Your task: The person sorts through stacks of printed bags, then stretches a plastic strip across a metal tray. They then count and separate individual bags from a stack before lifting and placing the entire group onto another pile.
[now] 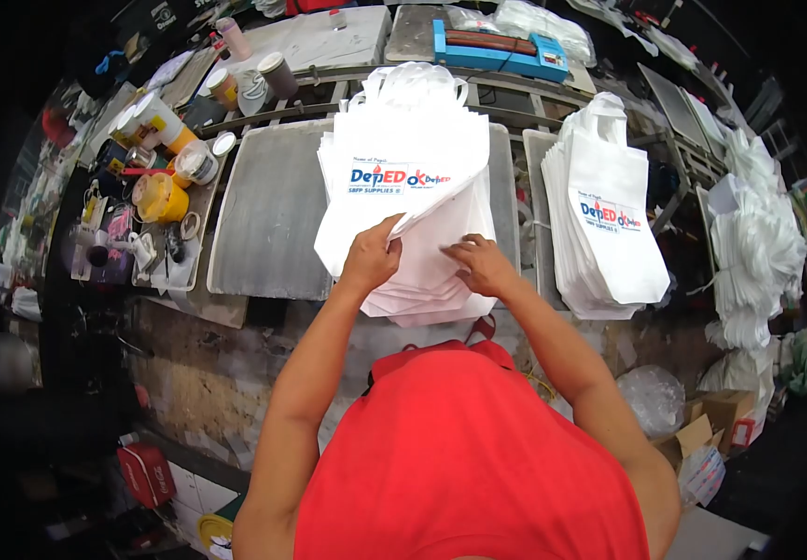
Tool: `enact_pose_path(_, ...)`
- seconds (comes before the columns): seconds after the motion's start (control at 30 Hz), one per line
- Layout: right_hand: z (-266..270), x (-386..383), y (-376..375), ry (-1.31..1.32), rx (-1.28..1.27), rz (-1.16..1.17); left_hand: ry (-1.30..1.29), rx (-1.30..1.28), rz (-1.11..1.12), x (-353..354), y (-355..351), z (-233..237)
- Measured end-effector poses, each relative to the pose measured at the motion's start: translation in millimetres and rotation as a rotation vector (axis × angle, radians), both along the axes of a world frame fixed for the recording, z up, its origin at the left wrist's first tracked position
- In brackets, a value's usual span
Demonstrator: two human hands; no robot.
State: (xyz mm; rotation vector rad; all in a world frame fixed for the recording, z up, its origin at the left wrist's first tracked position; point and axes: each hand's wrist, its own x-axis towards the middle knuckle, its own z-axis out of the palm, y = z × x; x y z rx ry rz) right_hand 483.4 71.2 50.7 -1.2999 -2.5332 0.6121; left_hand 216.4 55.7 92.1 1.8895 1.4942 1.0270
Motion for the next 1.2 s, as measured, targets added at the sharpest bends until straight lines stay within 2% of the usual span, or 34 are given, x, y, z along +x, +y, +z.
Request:
enact_pose_path(0.1,-5.6,-0.7,9.7,-0.054,0.041,0.056,0.004,0.035,-0.028,-1.7,1.2,-1.7)
enact_pose_path(0.17,-2.7,-2.8,13.8,0.075,0.094,0.012,0.008,0.057,-0.043,-3.4,0.6,-3.1)
enact_pose_path(0.3,9.0,-5.8,17.5,0.117,0.113,0.006,-0.016,0.07,-0.058,-3.0,0.7,-3.7)
enact_pose_path(0.5,23.1,-11.3,14.1,0.294,0.033,-0.088,-0.029,0.068,-0.085,-6.6,3.0,-8.0)
enact_pose_path(0.57,28.5,-14.5,20.3,0.381,-0.087,-0.154,-0.035,0.077,-0.105,-5.4,0.0,-4.2)
enact_pose_path(0.6,31.5,-16.5,19.3,0.382,-0.089,-0.157,0.015,0.082,-0.119,-3.8,-5.6,-0.1)
enact_pose_path(0.67,39.5,-21.3,18.3,0.616,0.0,-0.12,0.064,0.088,-0.132,-2.7,-7.5,-1.0)
enact_pose_path(0.8,40.2,-18.3,5.3,0.695,-0.103,-0.19,0.071,0.128,-0.085,-5.4,-0.8,-13.2)
enact_pose_path(0.87,13.6,-4.8,4.4,0.159,0.133,-0.015,0.031,0.103,-0.05,-4.0,0.2,-13.5)
enact_pose_path(0.9,2.3,-3.0,-1.1,-0.068,0.171,-0.014,0.024,0.107,-0.052,-4.0,-0.2,-11.5)
enact_pose_path(1.03,-8.4,3.2,0.5,-0.14,0.111,0.023,0.038,0.125,-0.077,-5.4,-0.1,-7.3)
enact_pose_path(1.1,4.0,-2.9,2.5,-0.034,0.211,-0.051,0.034,0.111,-0.083,-4.5,0.3,-10.9)
enact_pose_path(1.2,33.2,-10.8,6.3,-0.02,0.197,-0.105,0.056,0.12,-0.1,-3.8,2.4,-12.4)
